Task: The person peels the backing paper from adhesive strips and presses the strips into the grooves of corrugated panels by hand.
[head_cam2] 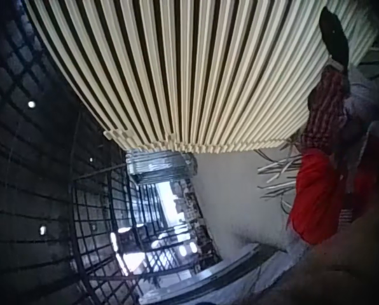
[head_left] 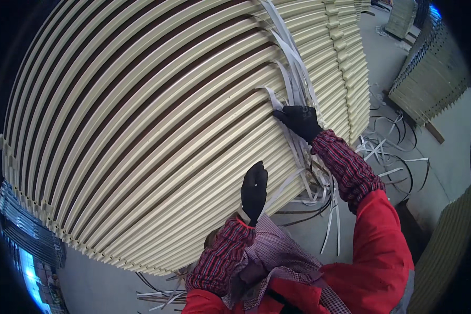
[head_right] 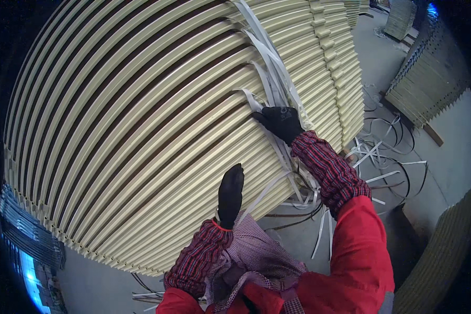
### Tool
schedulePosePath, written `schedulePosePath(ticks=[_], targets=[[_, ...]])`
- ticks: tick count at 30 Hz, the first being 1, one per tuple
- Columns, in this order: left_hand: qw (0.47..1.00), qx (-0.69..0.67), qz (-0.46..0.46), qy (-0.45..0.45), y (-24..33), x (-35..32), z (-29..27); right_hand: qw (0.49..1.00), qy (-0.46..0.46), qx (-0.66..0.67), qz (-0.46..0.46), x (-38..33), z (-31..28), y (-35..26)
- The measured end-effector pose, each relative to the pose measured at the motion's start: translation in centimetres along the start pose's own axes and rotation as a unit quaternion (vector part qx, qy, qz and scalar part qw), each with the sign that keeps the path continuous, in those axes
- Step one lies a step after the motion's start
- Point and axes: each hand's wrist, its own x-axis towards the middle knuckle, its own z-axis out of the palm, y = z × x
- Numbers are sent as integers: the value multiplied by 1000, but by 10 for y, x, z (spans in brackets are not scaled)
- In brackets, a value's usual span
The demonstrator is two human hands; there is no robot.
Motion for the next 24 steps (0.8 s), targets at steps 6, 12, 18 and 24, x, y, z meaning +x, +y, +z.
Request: schedulePosePath(ticks=[6,12,18,24], targets=[[925,268,269,1,13,20,-20,1000,26,12,-5,4,12,0],[627,668,390,-94,-15,98,-49,997,69,-9,-28,4,23,2],[576,712,390,-98,-37,51,-158,987,100,-108,-57,0,18,12],[525,809,247,-95,-68,-49,-313,992,59,-107,10,-34,-14,-36]])
